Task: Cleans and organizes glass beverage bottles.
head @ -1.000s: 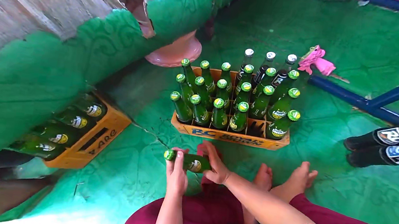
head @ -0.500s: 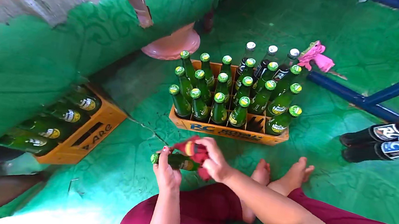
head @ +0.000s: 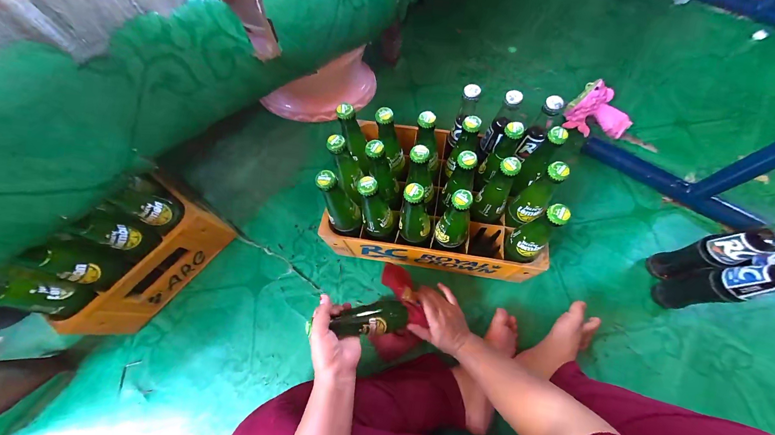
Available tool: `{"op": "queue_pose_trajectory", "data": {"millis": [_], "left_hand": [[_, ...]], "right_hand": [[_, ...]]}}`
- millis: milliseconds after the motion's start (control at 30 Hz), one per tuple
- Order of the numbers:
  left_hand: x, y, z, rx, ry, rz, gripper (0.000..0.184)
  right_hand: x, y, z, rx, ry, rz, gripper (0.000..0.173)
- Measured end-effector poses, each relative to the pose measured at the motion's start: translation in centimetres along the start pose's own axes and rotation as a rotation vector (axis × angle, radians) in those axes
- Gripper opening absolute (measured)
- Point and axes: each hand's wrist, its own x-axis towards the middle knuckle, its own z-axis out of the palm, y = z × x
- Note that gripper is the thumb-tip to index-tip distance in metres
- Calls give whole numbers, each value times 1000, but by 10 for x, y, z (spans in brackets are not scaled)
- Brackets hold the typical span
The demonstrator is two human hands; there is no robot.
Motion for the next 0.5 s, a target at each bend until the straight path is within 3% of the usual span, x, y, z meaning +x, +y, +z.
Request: {"op": "queue_pose_trajectory", "data": {"millis": [67, 200, 333, 433, 500], "left_hand": [[-5, 0, -3, -27, -71, 51, 40], [-15, 4, -10, -85, -203, 113, 46], [-11, 7, -26, -185, -430, 243, 20], [-17, 19, -27, -138, -617, 398, 17], [-26, 30, -21, -80, -774, 525, 17]], "right_hand": [[-3, 5, -8, 151, -37, 193, 52], [20, -24, -23, 707, 208, 742, 41], [49, -38, -33, 1295, 201, 1285, 35], [51, -51, -41, 1589, 98, 1433, 42], [45, -51, -44, 1786, -25, 1308, 46]]}}
